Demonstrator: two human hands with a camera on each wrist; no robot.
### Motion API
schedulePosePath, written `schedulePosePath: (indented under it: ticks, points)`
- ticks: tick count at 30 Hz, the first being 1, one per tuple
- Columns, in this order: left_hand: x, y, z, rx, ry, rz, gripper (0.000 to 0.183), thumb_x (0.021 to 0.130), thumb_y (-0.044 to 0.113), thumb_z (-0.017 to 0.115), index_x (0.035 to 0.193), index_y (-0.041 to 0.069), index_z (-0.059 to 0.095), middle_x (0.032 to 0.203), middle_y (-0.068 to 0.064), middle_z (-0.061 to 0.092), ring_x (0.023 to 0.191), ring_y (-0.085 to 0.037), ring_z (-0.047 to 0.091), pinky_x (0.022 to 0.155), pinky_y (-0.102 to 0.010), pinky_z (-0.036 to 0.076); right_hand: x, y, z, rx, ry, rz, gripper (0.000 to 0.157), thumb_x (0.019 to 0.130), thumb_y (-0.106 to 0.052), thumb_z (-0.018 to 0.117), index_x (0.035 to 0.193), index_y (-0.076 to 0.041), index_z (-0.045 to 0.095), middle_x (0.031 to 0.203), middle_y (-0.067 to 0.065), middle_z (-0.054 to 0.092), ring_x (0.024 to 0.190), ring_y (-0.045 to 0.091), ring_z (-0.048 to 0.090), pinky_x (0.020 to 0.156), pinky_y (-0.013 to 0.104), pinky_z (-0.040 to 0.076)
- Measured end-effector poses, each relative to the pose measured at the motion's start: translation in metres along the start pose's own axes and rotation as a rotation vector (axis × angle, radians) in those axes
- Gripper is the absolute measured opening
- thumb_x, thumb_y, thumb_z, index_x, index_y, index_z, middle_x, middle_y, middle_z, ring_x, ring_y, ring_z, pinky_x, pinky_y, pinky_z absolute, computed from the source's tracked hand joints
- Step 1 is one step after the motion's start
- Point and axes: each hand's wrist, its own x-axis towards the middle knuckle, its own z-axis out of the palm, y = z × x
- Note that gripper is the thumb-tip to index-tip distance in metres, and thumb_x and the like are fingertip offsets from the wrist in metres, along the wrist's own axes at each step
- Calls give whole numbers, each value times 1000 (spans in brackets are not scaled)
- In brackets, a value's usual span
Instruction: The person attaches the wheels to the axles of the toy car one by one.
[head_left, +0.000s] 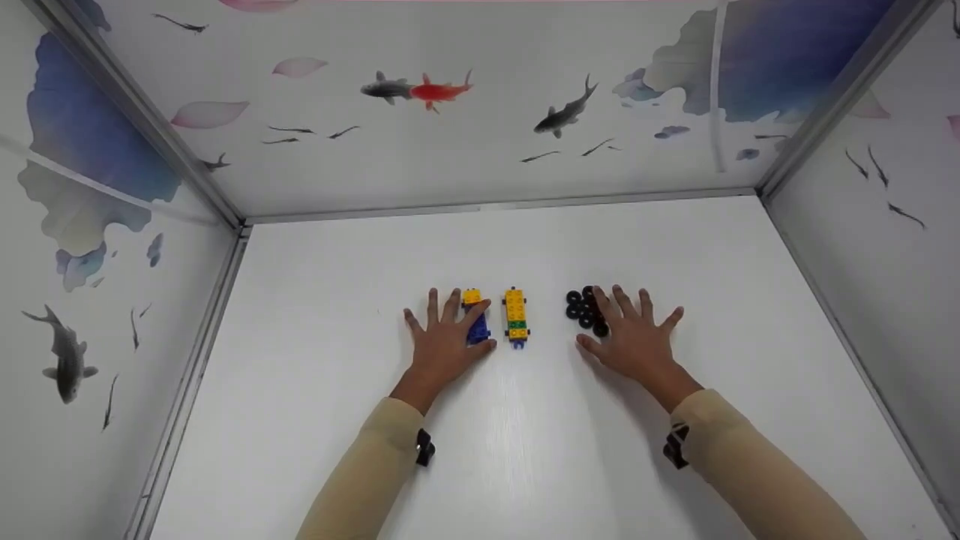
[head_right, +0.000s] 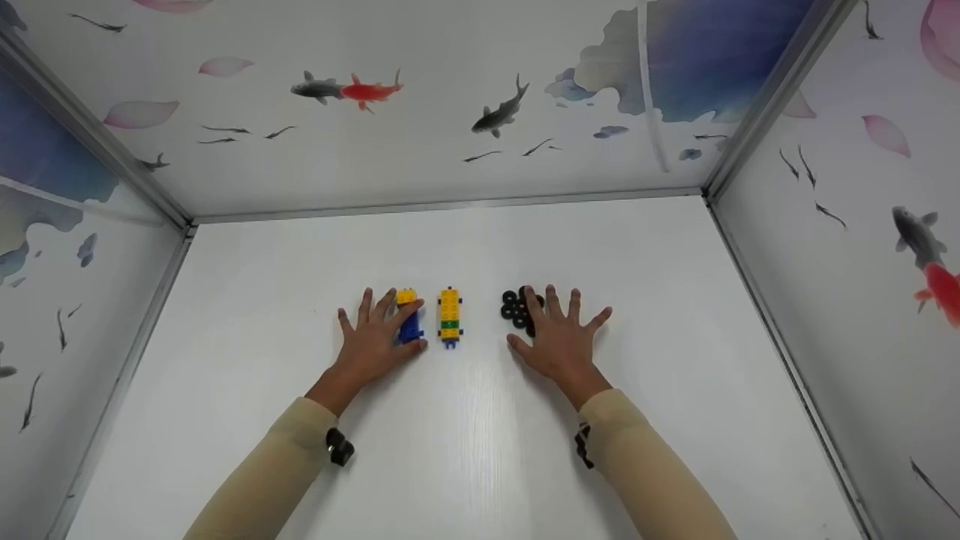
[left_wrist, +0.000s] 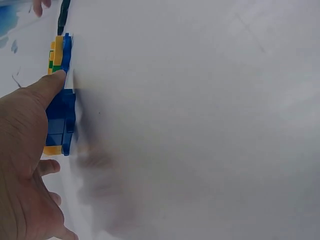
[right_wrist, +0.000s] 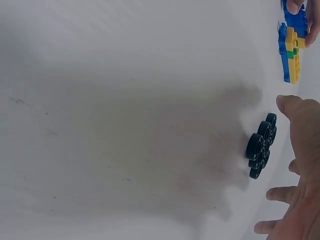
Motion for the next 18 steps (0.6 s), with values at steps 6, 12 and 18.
schedulePosePath:
  ticks: [6, 12, 18]
  points:
    - [0, 0, 2, -21, 6, 6, 72, 103, 67, 64, 169, 47, 42, 184, -10, 28, 172, -51, 8, 126, -91, 4, 0, -1, 2, 30, 70, 3, 89, 104, -52, 70, 174, -11, 33, 163, 26, 51, 151, 56, 43, 117, 97, 16]
    - [1, 1, 3, -47, 24, 13, 67, 105, 63, 64, 167, 45, 45, 182, -12, 32, 172, -51, 10, 126, -90, 5, 1, -2, 6, 36, 118, 5, 81, 104, -40, 72, 168, -1, 41, 154, 30, 58, 144, 55, 50, 119, 93, 23]
    - [1, 1, 5, -64, 36, 0, 67, 104, 63, 66, 166, 45, 47, 181, -12, 34, 171, -49, 14, 128, -88, 7, 2, -4, 9, 32, 141, 6, 70, 105, -28, 72, 164, 0, 47, 146, 29, 66, 138, 52, 58, 119, 91, 28]
